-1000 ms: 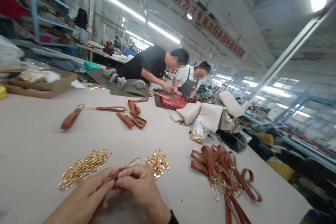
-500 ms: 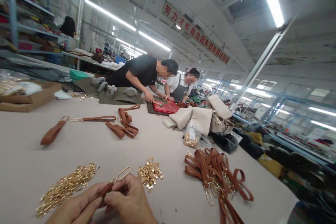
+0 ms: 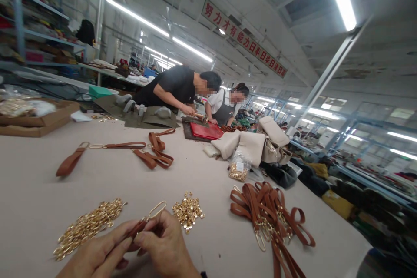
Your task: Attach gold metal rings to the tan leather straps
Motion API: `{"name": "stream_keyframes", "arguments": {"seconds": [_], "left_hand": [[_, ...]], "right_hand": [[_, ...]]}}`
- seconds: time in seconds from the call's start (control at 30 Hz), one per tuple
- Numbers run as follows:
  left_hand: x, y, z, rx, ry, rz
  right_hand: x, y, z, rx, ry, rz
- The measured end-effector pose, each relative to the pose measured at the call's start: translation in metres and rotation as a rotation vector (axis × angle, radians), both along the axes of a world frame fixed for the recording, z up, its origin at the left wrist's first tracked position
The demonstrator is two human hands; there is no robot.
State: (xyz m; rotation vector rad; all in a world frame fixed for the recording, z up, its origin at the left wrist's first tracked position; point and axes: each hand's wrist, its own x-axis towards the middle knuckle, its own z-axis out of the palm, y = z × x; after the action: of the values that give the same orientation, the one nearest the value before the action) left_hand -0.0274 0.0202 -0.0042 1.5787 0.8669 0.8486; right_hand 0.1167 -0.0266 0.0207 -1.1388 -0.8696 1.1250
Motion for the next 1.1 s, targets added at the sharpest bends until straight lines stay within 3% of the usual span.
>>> {"name": "stream_keyframes", "arguments": {"seconds": [0.17, 0.27, 0.43, 0.57, 0.67, 0.77, 0.97, 1.1], "left_hand": [[-0.002, -0.016, 0.036, 0.147, 0.136, -0.124], [-0.001, -0.02, 0.046, 0.158, 0.143, -0.123], [0.003, -0.021, 0.044, -0.085, 0.044, -0.085], [0.004, -0.02, 0.047, -0.265, -0.041, -0.036], [0.003, -0.019, 0.051, -0.282, -0.052, -0.032], [0.001, -0.018, 0.053, -0.243, -0.05, -0.001], [0.003, -0.019, 0.054, -0.326, -0.099, -0.01], [0.007, -0.018, 0.045, -0.362, -0.119, 0.044]], "right_hand": [[0.002, -0.005, 0.002, 0.023, -0.006, 0.007], [0.002, -0.006, 0.003, 0.049, -0.05, 0.013], [0.011, -0.004, 0.011, 0.086, -0.278, -0.006], [0.048, -0.007, 0.02, 0.036, -0.361, -0.086], [0.08, -0.02, 0.022, -0.003, -0.502, -0.19], [0.095, -0.038, 0.017, -0.029, -0.746, -0.158], [0.073, -0.056, 0.002, 0.086, -1.245, 0.01], [0.061, -0.05, -0.015, 0.187, -1.557, 0.007]]}}
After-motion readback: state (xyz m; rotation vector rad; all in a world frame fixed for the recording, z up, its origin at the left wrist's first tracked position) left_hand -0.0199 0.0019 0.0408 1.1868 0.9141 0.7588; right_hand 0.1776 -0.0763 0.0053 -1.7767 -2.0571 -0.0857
